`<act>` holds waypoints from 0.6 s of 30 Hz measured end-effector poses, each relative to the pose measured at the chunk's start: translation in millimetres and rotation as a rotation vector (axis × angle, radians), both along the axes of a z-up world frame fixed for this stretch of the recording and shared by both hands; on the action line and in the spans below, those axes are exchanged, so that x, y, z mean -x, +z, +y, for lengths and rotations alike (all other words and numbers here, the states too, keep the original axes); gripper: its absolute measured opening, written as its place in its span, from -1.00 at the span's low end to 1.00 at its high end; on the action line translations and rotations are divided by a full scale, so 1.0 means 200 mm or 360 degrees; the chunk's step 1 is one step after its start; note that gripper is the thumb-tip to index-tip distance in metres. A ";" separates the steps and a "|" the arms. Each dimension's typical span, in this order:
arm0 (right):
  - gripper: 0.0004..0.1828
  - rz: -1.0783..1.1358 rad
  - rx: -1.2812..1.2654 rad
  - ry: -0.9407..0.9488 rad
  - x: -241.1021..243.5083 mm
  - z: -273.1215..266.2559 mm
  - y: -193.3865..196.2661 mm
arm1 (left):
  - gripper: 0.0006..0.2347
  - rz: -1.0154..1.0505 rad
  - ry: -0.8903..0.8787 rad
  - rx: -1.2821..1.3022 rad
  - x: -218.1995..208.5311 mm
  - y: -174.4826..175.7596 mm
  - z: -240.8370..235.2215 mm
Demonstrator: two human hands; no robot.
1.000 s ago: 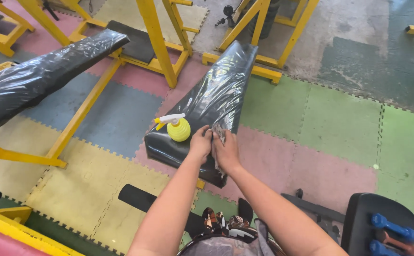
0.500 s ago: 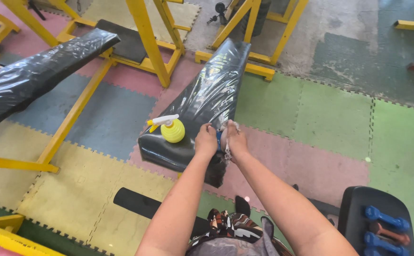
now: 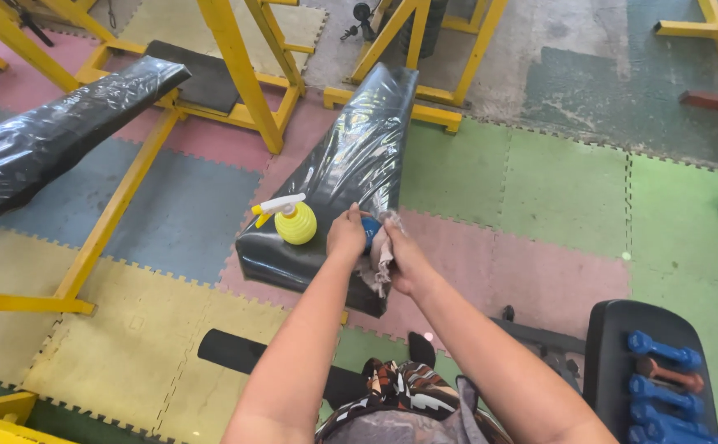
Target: The recorder is cleaning and wiping down various dumbbells in a gym using a spray bottle and a cloth.
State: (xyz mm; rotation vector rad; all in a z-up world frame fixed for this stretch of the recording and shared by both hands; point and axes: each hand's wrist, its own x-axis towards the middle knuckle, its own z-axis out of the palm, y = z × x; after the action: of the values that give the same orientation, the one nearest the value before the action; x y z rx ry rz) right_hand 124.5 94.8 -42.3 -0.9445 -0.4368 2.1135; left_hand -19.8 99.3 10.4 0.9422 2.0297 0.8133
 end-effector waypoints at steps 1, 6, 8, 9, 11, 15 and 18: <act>-0.70 0.0000 0.0006 -0.0002 -0.02 0.01 0.00 | -0.52 0.0000 -0.0002 0.0006 -0.02 -0.03 -0.03; -0.77 -0.0597 -0.0128 0.0321 -0.01 0.07 0.57 | -0.44 0.0099 0.0048 -0.0032 -0.10 0.14 -0.14; -0.71 -0.0616 -0.0240 0.0387 -0.02 0.14 0.41 | -0.45 0.0110 0.0061 -0.0148 -0.09 0.04 -0.19; -0.65 -0.0636 -0.0361 0.0446 -0.03 0.19 0.34 | -0.46 0.0120 0.0071 -0.0274 -0.09 -0.01 -0.20; -0.63 -0.0679 -0.0559 0.0497 -0.02 0.21 0.22 | -0.48 0.0027 0.0043 -0.0244 -0.07 0.09 -0.24; -0.60 -0.2258 -0.1998 0.0344 0.11 0.04 0.23 | -0.56 -0.0344 -0.0115 -0.0012 -0.02 0.27 -0.32; -0.60 -0.2385 -0.1946 0.0255 0.19 -0.16 0.46 | -0.55 0.0066 -0.0357 -0.0691 0.10 -0.29 -0.26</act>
State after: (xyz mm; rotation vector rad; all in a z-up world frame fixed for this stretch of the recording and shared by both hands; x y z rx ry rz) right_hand 85.9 62.4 49.2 -1.4388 -2.1768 0.4627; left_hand -39.6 47.8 -47.2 1.4086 1.7695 1.1384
